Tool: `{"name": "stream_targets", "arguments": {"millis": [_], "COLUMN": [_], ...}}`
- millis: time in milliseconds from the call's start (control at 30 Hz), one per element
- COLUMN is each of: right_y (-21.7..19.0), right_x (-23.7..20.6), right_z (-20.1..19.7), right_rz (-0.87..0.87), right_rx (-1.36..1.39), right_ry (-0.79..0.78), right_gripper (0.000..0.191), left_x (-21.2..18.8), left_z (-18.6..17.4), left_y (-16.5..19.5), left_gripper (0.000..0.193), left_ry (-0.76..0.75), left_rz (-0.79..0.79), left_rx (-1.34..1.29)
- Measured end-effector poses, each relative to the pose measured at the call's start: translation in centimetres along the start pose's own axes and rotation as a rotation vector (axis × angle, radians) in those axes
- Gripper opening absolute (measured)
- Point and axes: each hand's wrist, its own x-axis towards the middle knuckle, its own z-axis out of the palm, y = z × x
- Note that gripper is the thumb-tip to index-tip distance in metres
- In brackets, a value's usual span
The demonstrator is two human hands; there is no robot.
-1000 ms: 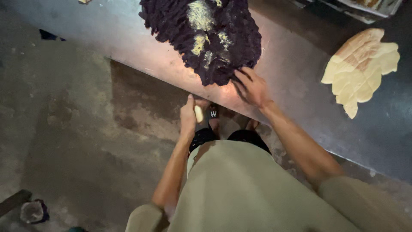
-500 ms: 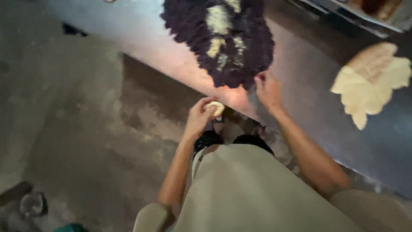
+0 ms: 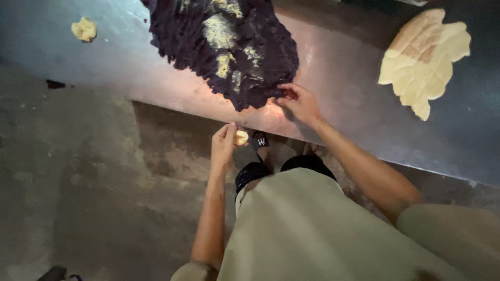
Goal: The person repeatedly takes small pieces of dark dough from a pile on the table, places them onto small flattened pieces of light dough, and wraps the light dough around the dark dough to form small balls. The finished balls are placed onto a metal tray. A second person works alongside, performing the same task.
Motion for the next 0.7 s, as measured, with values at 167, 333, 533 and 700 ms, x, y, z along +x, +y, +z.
{"name": "stream_targets", "arguments": {"millis": [167, 333, 533, 700], "right_y": [-1.7, -2.8, 0.3, 4.1], "right_x": [-0.7, -0.4, 0.6, -1.6], "right_z": [-1.6, -0.8, -1.1, -5.2], "right_rz": [-0.623, -0.722, -0.780, -0.375], "right_rx": [-0.519, -0.635, -0.714, -0.126], "right_ry": [0.021, 0.127, -0.050, -0.500], "right_gripper": [0.037, 0.033, 0.016, 0.039], "left_x": [0.6, 2.8, 3.1, 2.5], "left_z": [2.3, 4.7, 5.2, 4.3], "left_y": [1.3, 1.5, -2.1, -4.3], "left_gripper": [0.056, 0.061, 0.062, 0.062], "left_ry": [0.184, 0.300, 0.344, 0.331], "left_rz": [0.213, 0.278, 0.288, 0.196], "left_rx": [0.329, 0.352, 0.443, 0.420]}}
